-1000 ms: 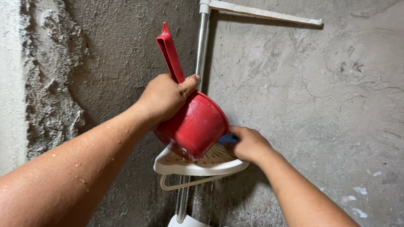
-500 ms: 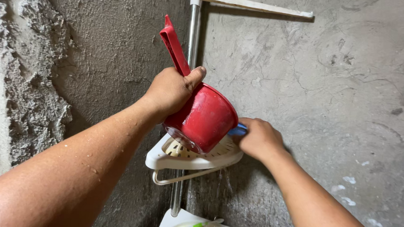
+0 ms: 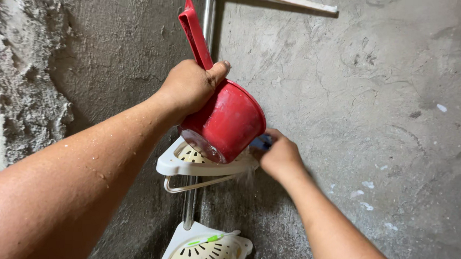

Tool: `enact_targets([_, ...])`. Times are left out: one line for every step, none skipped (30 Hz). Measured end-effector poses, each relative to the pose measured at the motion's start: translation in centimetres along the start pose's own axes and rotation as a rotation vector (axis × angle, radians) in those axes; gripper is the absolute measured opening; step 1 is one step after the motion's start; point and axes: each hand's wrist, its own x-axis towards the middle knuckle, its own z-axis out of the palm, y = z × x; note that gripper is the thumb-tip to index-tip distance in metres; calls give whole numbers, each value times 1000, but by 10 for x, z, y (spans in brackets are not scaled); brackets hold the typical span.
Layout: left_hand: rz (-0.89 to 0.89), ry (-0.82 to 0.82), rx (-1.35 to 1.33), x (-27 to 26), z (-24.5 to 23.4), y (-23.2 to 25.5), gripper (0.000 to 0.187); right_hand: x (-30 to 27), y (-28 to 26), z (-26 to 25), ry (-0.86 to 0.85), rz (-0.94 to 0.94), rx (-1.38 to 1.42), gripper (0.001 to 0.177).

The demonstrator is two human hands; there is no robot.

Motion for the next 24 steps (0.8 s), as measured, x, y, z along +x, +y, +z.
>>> enact_targets([6,0,-22,0,-3,1,58,-2,-5,2,38,3,-19,47])
enact_targets([7,-5,-42,-3,-5,0,57,-7,-9,5,-1,-47,-5,46])
enact_targets([8,-9,-61,-5,-8,-1,57,-12,-12,8,-40,-98,9,45])
enact_targets([-5,-1,-45,-7,-12,-2,57,-16,-15,11,-79,-149,25,44])
enact_targets([-18,7,-29,-9,-17,-3,58,-17,-17,10,-47,-169,20,44])
enact_targets([-35,13,-13,-12,-21,-4,58,-18,-18,7,-19,-188,15,45])
enact_targets([-41,11,-27,-15,-26,-5,58,-21,-18,5,9,-206,9,46])
enact_targets([-46,11,-41,-18,-32,-5,57,-25,-20,4,35,-139,-3,45])
enact_targets([-51,11,-54,-21,-38,-6,57,-29,-23,4,61,-73,-15,44])
enact_targets([-39,14,-49,-24,-43,-5,57,-31,-29,3,92,-10,-26,44])
enact_targets([-28,16,-43,-27,-47,-5,57,-37,-34,5,78,-83,0,45])
enact_targets([-14,21,-37,-29,-53,-3,57,-44,-41,9,67,-159,27,47])
enact_targets([-15,21,-26,-31,-58,-1,56,-49,-48,11,56,-235,54,50])
enact_targets([-24,18,-16,-34,-63,-1,55,-53,-57,15,-21,-224,74,49])
enact_targets([-33,15,-5,-37,-68,-2,55,-57,-65,21,-98,-213,93,49])
enact_targets([-38,23,-6,-40,-73,-2,55,-61,-71,24,-177,-200,113,50])
enact_targets([-43,30,-6,-42,-79,-2,55,-60,-76,23,-193,-190,108,50])
enact_targets([-47,38,-7,-45,-84,-2,55,-58,-81,23,-208,-180,103,50])
enact_targets([-60,48,-11,-47,-89,-3,55,-59,-84,25,-223,-171,97,50])
enact_targets([-73,63,-15,-50,-95,-3,54,-59,-87,26,-187,-181,97,52])
enact_targets([-85,78,-18,-53,-100,-4,54,-58,-87,25,-151,-192,98,55])
enact_targets([-84,88,-8,-55,-105,-4,55,-57,-87,25,-113,-204,98,59])
enact_targets([-83,97,2,-58,-109,-5,56,-60,-86,26,-136,-239,181,59])
enact_targets([-76,113,11,-59,-114,-4,57,-59,-85,27,-156,-280,264,60])
